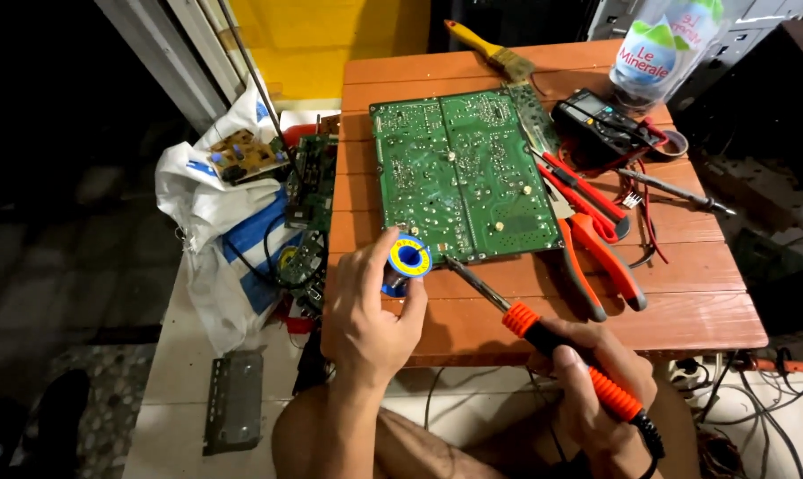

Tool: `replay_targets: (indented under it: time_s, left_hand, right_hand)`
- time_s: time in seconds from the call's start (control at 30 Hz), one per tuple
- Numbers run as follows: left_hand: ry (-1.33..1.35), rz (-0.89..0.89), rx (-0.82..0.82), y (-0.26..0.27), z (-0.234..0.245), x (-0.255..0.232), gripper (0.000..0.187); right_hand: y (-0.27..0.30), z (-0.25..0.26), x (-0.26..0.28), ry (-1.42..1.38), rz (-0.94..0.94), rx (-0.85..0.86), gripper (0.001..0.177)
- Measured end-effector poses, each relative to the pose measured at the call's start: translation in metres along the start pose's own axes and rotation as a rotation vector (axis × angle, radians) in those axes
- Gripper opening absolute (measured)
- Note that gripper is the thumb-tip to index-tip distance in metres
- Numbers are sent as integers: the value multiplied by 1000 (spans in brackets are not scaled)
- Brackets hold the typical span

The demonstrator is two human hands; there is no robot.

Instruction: Soldering electronic components onto a circuit board using a soldering iron and solder wire.

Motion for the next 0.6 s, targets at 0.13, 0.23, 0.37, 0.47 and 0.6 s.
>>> replay_targets:
  time_s: [0.13,0.23,0.37,0.47,0.6]
  left_hand:
    - [44,16,31,5,-4,2,49]
    - [63,31,56,7,-3,0,49]
    - [92,24,39,0,-1,-2,46]
    - [83,15,62,3,-3,-1,46]
    - [96,1,52,5,-6,1,47]
  right_hand:
    - [0,3,-3,19,3,-18,30]
    - [5,6,-4,36,-75,-10,29]
    - [1,4,1,25,-129,30,29]
    - [4,0,1,26,-20,-15,26]
    - [4,-1,-1,27,-39,-8,25]
Point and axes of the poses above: each hand's wrist, its own y-axis away from the middle knuckle, its own z-axis out of the back of the hand, x = y × z, the point moved 3 cm from there along -y, towards the middle knuckle, and after that the axes turned 3 degrees about -y, right-handed, at the moved point
